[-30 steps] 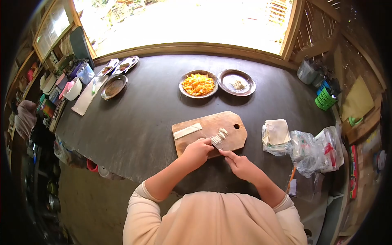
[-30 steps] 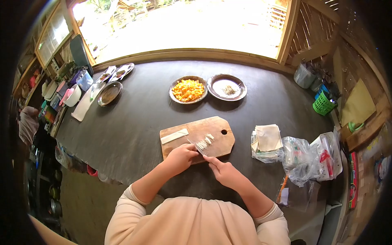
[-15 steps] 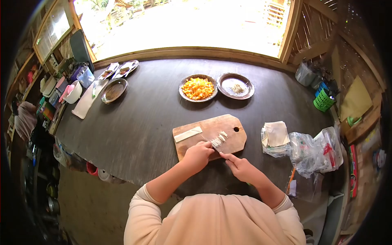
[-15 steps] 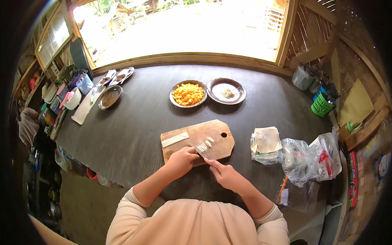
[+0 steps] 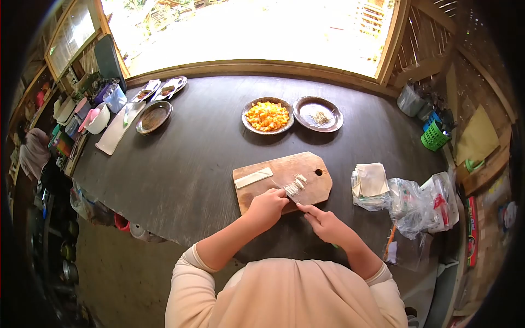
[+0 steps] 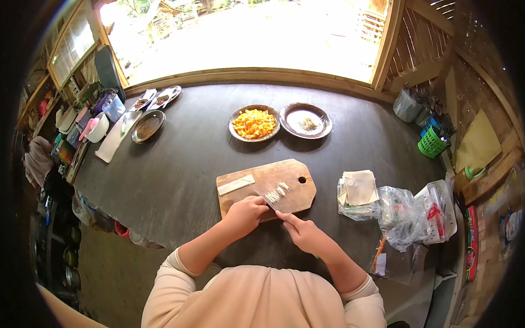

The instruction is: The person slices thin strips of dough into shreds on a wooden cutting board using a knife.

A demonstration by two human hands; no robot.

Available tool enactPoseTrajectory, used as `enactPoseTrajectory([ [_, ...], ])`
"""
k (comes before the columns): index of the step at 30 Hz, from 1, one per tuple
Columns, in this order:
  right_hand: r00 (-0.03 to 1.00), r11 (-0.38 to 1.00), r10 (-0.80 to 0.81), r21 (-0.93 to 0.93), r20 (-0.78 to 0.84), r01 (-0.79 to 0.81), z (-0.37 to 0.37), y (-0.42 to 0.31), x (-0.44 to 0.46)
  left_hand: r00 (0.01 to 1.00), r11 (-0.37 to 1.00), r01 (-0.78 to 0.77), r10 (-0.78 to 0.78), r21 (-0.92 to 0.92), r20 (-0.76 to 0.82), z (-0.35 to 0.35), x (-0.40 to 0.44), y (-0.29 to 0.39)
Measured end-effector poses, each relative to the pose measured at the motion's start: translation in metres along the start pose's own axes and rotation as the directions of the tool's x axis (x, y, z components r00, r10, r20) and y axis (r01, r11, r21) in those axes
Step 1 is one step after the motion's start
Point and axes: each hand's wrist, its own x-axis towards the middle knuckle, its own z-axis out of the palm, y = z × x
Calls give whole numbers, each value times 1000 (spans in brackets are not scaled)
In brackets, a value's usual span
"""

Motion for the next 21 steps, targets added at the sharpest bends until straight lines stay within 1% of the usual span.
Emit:
enactPoseTrajectory([
  [1,1000,1000,-4,-3,4,4,-3,-5,-2,1000,1000,4,-4,1,-5,0,0,-1],
  [3,992,993,121,2,43,-122,-9,-14,-5,1000,1000,-6,6,27,6,1,0,-2],
  [4,992,993,120,0,47,-120,-9,-13,-5,1000,1000,-1,1,27,4,2,-1,-2],
  [6,998,998,66,3,21,-66,-6,-5,-4,999,1000,-23,24,8,-26,3,-1,-3],
  [7,997,998,70,5,21,-70,0,2,-1,999,1000,-24,24,7,-22,3,-1,-3],
  [9,978,982,-182,-64,-100,176,13,18,5,1000,999,23,-23,-40,1,1,0,-2],
  [10,979,983,-178,-63,-104,172,12,14,3,1000,999,19,-19,-41,5,1,0,-1],
  [12,998,998,-54,-13,-23,54,4,1,1,1000,999,14,-14,-31,7,-2,1,-1],
  [13,998,998,-57,-15,-21,57,-1,-7,-2,1000,999,16,-16,-30,3,-1,0,-2],
  [15,987,989,148,0,61,-148,-10,-19,-6,1000,1000,2,-2,9,12,3,0,-5],
  [16,987,990,144,-4,66,-144,-11,-18,-5,1000,1000,9,-9,9,7,2,0,-5],
  [18,996,996,83,-28,43,-82,-9,-12,-7,1000,1000,-3,3,-11,-22,2,-1,-3],
  [19,995,996,86,-23,45,-85,-4,-6,-5,1000,1000,-1,1,-12,-16,3,-1,-4],
  [21,988,991,-133,-42,-73,130,8,10,-1,1000,1000,10,-10,-21,-26,5,0,-4],
])
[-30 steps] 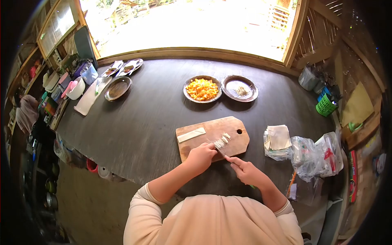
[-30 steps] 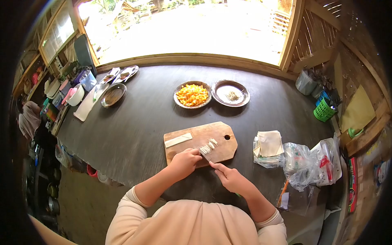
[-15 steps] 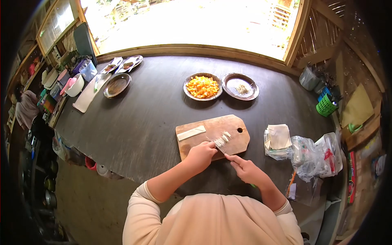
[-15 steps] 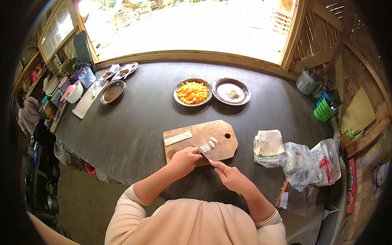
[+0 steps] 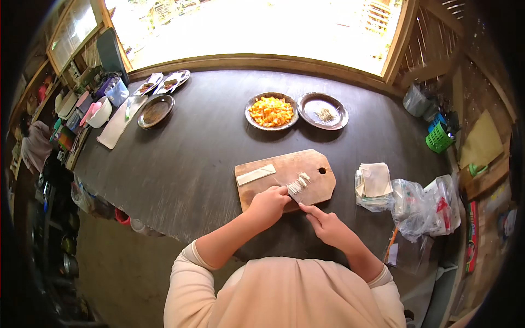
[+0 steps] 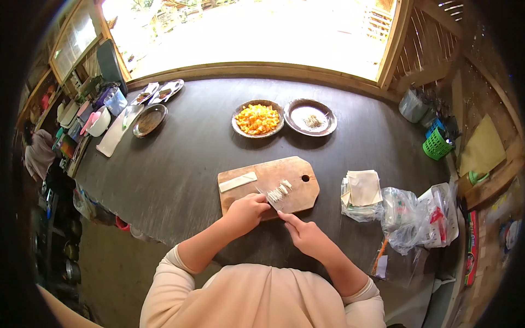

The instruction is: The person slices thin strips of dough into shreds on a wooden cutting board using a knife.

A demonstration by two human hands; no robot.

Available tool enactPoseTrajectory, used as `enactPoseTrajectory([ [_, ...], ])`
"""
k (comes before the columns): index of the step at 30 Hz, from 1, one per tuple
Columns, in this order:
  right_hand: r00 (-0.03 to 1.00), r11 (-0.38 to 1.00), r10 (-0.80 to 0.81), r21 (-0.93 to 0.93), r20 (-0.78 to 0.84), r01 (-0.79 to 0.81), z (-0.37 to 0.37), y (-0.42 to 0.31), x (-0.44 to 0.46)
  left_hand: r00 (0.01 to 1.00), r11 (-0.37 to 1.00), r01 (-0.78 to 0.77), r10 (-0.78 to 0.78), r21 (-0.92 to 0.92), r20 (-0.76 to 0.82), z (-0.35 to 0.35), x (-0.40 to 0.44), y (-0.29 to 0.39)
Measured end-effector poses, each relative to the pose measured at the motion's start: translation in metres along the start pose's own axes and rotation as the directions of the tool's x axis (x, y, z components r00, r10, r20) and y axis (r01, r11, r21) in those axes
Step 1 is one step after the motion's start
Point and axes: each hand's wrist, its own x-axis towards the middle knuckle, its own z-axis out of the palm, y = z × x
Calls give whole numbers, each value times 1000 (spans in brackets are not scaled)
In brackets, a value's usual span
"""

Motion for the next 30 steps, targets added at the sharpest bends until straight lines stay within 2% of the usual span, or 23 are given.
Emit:
enactPoseTrajectory([
  [4,1000,1000,-12,12,-14,13,0,-1,1,1000,1000,-20,20,11,2,-4,1,1],
  [6,984,989,143,16,108,-145,-17,-22,0,1000,1000,-4,4,13,29,-5,1,2],
  [10,978,984,175,15,111,-178,-8,-10,2,1000,1000,-25,25,-7,-2,-1,0,-2],
  [12,999,999,-41,28,-28,42,5,7,6,998,999,28,-26,-39,56,-7,1,3],
  [13,999,999,-35,28,-33,36,6,4,6,998,999,22,-19,-42,60,-7,0,4],
  [16,999,998,32,44,18,-33,-2,-11,8,1000,1000,-21,21,-11,14,-9,0,4],
  [18,967,974,221,18,129,-226,-12,-22,6,999,999,-30,30,-19,15,-6,0,2],
  [22,981,985,158,46,114,-164,-7,-6,3,999,1000,-17,17,-4,48,-4,-1,-1],
  [24,993,992,110,52,51,-112,-2,4,5,999,999,-32,32,-6,40,-3,0,-2],
  [27,995,996,91,-2,33,-91,3,-6,10,998,999,-13,15,-40,56,-4,0,-1],
  [30,995,995,90,44,44,-92,-2,-13,8,999,998,-9,12,-58,45,-4,0,-1],
])
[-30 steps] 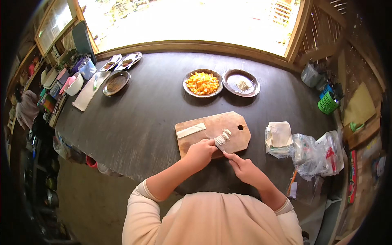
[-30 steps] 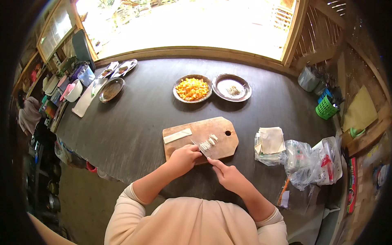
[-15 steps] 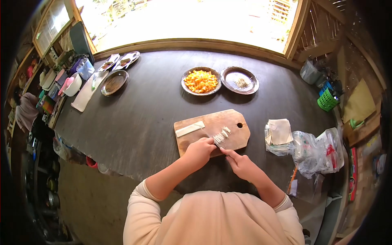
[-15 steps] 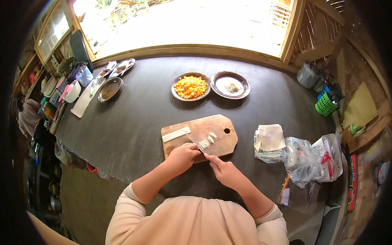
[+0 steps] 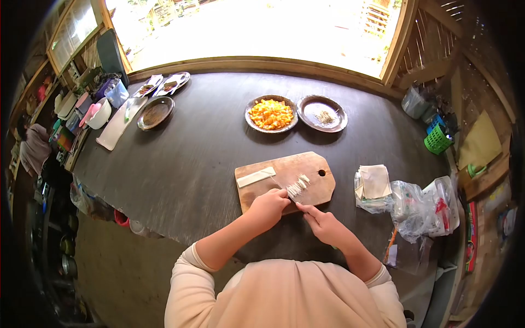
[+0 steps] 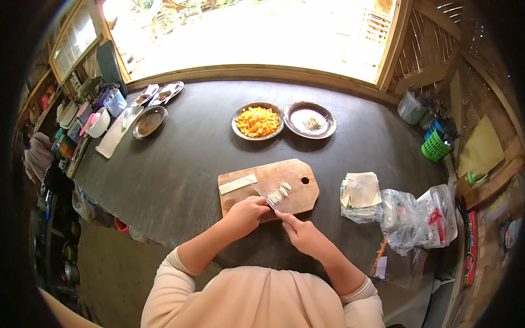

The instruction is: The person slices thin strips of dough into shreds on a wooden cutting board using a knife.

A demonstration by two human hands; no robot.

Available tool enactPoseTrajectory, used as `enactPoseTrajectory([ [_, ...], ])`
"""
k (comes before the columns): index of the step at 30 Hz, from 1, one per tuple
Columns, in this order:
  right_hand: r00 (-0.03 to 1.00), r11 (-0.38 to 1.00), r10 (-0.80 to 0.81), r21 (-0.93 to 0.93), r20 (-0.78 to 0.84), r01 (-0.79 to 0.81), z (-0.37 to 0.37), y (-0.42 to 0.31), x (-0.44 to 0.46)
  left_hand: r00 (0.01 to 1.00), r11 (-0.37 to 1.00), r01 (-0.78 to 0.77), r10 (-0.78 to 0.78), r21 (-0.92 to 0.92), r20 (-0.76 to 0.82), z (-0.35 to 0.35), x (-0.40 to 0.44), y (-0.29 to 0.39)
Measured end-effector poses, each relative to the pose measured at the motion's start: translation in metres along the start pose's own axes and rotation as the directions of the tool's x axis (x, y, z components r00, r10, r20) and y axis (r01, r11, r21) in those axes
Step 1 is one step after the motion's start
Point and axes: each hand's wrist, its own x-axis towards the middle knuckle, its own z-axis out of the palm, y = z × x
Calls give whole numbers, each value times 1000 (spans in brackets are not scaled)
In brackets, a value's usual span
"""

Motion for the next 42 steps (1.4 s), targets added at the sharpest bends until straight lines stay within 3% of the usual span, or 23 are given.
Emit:
enactPoseTrajectory([
  [4,992,995,96,-23,77,-94,-13,-9,-5,999,999,6,-8,43,35,-7,0,3],
  [6,970,975,222,-27,100,-220,-16,-17,-6,1000,998,-28,27,53,11,-3,0,0],
  [7,969,974,224,-23,99,-223,-12,-10,-4,999,998,-29,28,53,16,-2,0,-1],
  [9,1000,1000,-6,-28,12,6,1,8,0,1000,1000,-10,10,13,-15,0,0,-1],
  [16,991,995,98,-11,88,-98,-15,-15,-5,999,999,26,-25,-28,20,-6,1,1],
  [18,907,925,380,-43,183,-379,-23,-34,-5,999,1000,13,-13,-12,49,-6,0,1],
  [19,906,924,380,-42,185,-379,-19,-25,-5,999,1000,16,-15,-12,50,-6,0,1],
  [21,995,996,80,-37,55,-78,-7,3,-5,1000,1000,2,-2,-13,23,-4,0,1],
  [25,998,998,48,-35,37,-47,-5,-2,-3,999,1000,11,-10,-21,32,-3,1,2],
  [27,962,972,235,-27,140,-234,-18,-21,-3,1000,1000,1,-1,-21,9,-7,0,3],
  [28,962,973,232,-31,143,-230,-19,-18,-3,1000,1000,5,-5,-20,4,-7,0,2],
  [31,978,984,175,-47,113,-171,-11,0,-3,1000,1000,9,-8,-10,20,-4,0,0],
  [33,999,997,-49,-59,3,49,0,13,-1,1000,1000,7,-7,-13,11,-3,0,-1],
  [34,999,997,-47,-58,-1,47,-2,10,-2,1000,1000,3,-3,-13,14,-3,1,0],
  [37,998,1000,19,-25,57,-17,-16,-14,-6,1000,1000,12,-11,-8,19,-5,1,0],
  [39,950,960,275,-100,150,-262,-25,-26,-6,999,1000,17,-17,-17,35,-5,1,0],
  [40,950,960,273,-102,153,-259,-22,-20,-6,999,1000,21,-20,-17,32,-4,1,-1],
  [42,993,995,94,-21,78,-92,-13,-1,-7,1000,1000,-3,2,16,26,-1,0,-3],
])
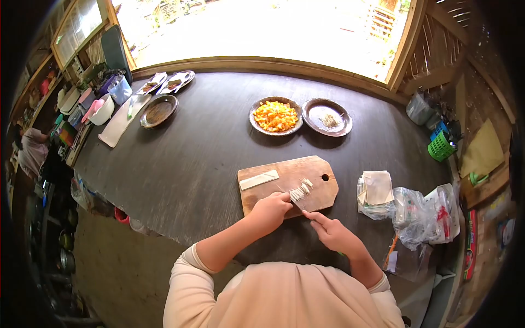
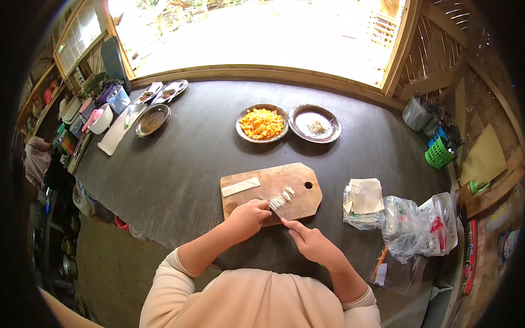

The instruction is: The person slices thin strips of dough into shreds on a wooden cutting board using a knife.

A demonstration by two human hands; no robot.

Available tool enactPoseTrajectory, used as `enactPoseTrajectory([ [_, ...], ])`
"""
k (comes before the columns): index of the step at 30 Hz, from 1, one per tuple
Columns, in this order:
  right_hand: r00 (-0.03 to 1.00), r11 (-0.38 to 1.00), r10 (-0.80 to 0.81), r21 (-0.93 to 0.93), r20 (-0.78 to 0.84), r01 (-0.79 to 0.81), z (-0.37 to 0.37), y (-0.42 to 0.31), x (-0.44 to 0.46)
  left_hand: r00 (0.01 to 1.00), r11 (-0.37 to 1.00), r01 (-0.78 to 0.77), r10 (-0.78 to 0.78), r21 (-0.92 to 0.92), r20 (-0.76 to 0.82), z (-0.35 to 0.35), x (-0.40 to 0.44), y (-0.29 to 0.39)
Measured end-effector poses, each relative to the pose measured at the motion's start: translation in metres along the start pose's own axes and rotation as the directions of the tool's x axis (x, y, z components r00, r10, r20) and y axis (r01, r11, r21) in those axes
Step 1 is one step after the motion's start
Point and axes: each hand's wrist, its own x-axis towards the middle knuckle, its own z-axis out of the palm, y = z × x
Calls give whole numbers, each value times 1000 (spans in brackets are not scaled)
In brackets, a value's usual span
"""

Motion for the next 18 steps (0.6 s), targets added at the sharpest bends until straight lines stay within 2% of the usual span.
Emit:
enactPoseTrajectory([
  [4,1000,1000,-9,7,-22,9,5,-4,0,1000,1000,-12,12,-20,-23,0,0,1],
  [7,995,996,-88,-19,-43,87,2,3,0,1000,999,20,-20,-27,17,-2,0,1],
  [10,1000,1000,-13,16,3,13,0,-1,-1,999,1000,25,-26,4,45,-2,-1,2],
  [13,997,998,-62,2,-48,62,9,6,4,1000,1000,-5,5,2,15,0,-1,1],
  [15,978,985,-170,14,-124,173,18,11,10,1000,1000,-5,5,-12,-9,0,-1,1],
  [16,978,986,-165,15,-129,168,15,6,7,1000,1000,-10,10,-14,-5,0,-1,1],
  [18,999,999,-43,-6,-26,42,5,-8,2,1000,1000,11,-11,-18,14,-1,0,1],
])
